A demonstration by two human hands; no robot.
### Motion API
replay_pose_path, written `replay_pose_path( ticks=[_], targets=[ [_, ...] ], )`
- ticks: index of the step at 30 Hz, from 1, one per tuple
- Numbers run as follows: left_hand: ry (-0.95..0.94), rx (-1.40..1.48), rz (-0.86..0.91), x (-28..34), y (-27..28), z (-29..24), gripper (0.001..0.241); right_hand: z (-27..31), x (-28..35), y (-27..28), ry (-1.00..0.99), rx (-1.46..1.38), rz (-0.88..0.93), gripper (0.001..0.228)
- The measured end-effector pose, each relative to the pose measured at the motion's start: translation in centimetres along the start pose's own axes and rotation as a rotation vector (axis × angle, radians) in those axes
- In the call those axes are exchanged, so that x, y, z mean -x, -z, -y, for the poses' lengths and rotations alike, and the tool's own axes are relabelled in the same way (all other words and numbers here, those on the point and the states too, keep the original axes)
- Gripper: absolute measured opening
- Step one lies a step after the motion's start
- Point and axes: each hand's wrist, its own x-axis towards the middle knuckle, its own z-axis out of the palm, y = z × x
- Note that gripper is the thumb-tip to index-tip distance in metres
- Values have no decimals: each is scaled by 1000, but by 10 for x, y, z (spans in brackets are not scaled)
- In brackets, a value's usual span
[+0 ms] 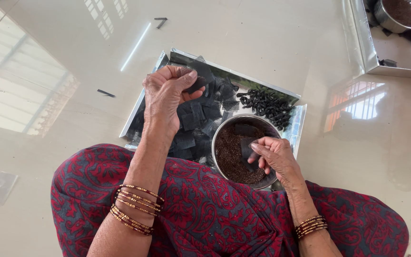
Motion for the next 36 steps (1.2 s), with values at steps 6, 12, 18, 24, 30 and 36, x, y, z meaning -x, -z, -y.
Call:
replay_pose_path(
  ticks=[6,12,18,24,30,36],
  targets=[
    [-17,23,-23,0,7,-11,11,11,0,-2,78,40,26,23],
    [-48,57,-22,-3,11,-6,11,39,-3,-36,120,71,48,25],
    [-28,83,7,-6,13,2,11,58,-18,-67,325,201,209,27],
    [-26,57,-14,-6,11,5,11,-17,-16,-10,307,905,-94,25],
    [-7,20,2,-5,2,9,9,-25,5,-22,284,986,-227,45],
    [21,-26,-34,-4,2,10,9,-53,-8,-13,321,1031,-165,33]
  ],
)
